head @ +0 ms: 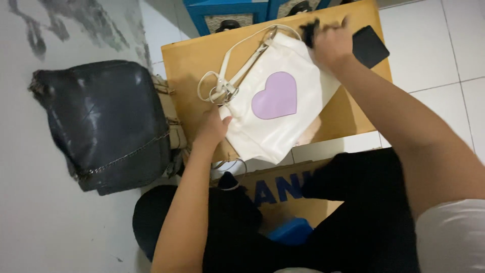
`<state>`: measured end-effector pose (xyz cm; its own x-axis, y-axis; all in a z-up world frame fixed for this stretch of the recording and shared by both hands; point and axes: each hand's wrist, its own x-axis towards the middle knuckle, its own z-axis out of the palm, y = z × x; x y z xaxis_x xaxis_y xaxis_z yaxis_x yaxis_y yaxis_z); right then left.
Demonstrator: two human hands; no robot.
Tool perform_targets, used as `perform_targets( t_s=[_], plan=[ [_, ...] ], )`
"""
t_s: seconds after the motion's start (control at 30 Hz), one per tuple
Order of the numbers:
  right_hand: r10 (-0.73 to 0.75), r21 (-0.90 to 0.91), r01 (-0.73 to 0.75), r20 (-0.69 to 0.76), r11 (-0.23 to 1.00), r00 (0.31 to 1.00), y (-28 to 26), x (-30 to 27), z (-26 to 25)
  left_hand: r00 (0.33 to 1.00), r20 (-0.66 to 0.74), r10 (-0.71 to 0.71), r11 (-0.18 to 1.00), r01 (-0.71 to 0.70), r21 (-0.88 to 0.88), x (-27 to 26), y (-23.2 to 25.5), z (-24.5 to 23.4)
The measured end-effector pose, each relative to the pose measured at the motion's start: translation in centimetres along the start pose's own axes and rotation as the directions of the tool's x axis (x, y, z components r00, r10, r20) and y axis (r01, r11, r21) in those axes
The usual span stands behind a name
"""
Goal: The person sits on the floor and wipes a white tote bag with a purple heart using a dark cloth, then wipes a black handbag with a chain strap. The person turns the bags over and wipes multiple sides and surfaces.
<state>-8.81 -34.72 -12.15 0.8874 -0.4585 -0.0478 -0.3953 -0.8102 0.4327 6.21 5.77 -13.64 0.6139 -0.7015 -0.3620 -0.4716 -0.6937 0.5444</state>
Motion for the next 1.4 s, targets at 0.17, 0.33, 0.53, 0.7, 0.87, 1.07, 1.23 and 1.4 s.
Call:
perform_targets(
  t_s=[0.17,0.33,0.53,0.7,0.87,1.07,1.23,1.4],
  plan=[
    [-0.195,0.073,0.227,-0.302,0.971,0.933,-2.5,-9.2,-1.7,0.995,-0.091,0.045,0.988,-0.031,0.150,1.1,-0.7,-0.6],
    [-0.198,0.581,0.158,0.006,0.799,0.980,-0.9,-15.9,-5.7,0.974,-0.224,-0.040,0.990,0.069,0.125,-0.6,7.2,-4.6],
    [0.205,0.918,0.056,-0.147,0.394,0.968,0.9,-13.7,-0.5,0.881,-0.457,0.123,0.951,-0.237,-0.200,-4.0,17.1,-0.1],
    [0.249,0.975,0.158,-0.194,0.158,0.949,-1.1,-14.1,-2.4,0.946,-0.013,0.325,0.918,-0.312,0.245,-3.8,20.6,8.8],
    [-0.041,0.894,0.316,-0.320,0.319,0.947,-1.3,-15.4,-6.0,0.936,-0.116,0.333,0.860,-0.250,0.445,-1.0,21.1,9.5],
    [-0.398,0.716,0.252,0.039,0.651,0.916,-1.6,-18.1,-2.7,0.954,-0.135,0.266,0.906,-0.200,0.372,1.1,21.4,8.7],
    [-0.469,0.869,-0.042,0.307,0.494,0.828,4.9,-14.8,-6.8,0.950,-0.177,0.256,0.958,-0.225,0.175,2.0,20.1,9.0],
    [0.090,0.876,0.309,-0.365,0.370,0.927,1.5,-10.7,-1.5,0.862,-0.304,0.406,0.896,-0.310,0.318,2.9,17.6,9.4]
  ],
)
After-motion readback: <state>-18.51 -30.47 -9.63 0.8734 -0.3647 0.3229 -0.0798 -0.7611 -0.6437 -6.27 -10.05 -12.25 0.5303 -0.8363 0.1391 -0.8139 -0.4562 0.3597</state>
